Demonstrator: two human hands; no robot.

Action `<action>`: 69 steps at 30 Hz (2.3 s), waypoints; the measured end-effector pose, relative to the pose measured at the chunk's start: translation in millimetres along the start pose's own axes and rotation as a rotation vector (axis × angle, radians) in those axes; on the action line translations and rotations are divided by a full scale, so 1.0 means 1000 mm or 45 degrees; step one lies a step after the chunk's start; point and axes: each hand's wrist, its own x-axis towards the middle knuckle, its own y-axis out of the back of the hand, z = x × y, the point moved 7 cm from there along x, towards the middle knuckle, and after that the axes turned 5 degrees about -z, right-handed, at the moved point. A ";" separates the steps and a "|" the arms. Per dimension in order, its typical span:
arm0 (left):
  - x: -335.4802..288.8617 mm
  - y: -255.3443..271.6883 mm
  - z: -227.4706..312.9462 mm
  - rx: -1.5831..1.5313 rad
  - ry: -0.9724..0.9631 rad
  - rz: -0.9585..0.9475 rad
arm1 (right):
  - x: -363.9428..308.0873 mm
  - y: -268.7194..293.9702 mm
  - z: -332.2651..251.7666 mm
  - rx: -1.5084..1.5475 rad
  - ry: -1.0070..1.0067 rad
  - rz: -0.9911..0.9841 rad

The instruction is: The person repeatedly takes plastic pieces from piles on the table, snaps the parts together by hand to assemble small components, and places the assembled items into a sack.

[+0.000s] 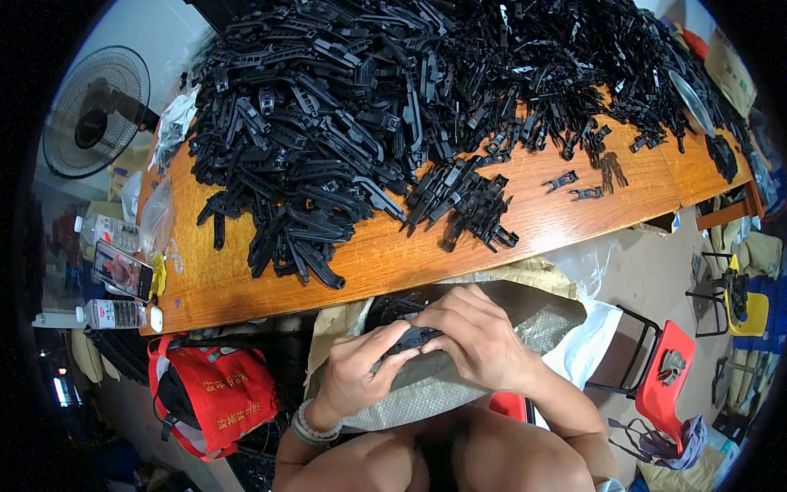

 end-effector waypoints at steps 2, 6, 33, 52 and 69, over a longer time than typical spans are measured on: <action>0.002 0.000 0.000 -0.025 -0.002 0.017 | 0.000 0.001 0.001 0.009 -0.032 0.039; 0.003 -0.001 -0.001 -0.067 -0.048 0.018 | -0.002 0.002 0.004 0.004 -0.054 0.021; -0.015 0.057 -0.071 -0.138 0.731 0.678 | 0.013 0.057 0.049 -0.711 -0.421 0.234; 0.005 -0.004 -0.044 -1.210 0.566 -0.012 | 0.010 0.014 0.021 0.708 -0.307 0.059; 0.010 0.011 0.008 0.071 0.011 0.086 | 0.008 0.023 -0.001 0.025 -0.052 0.398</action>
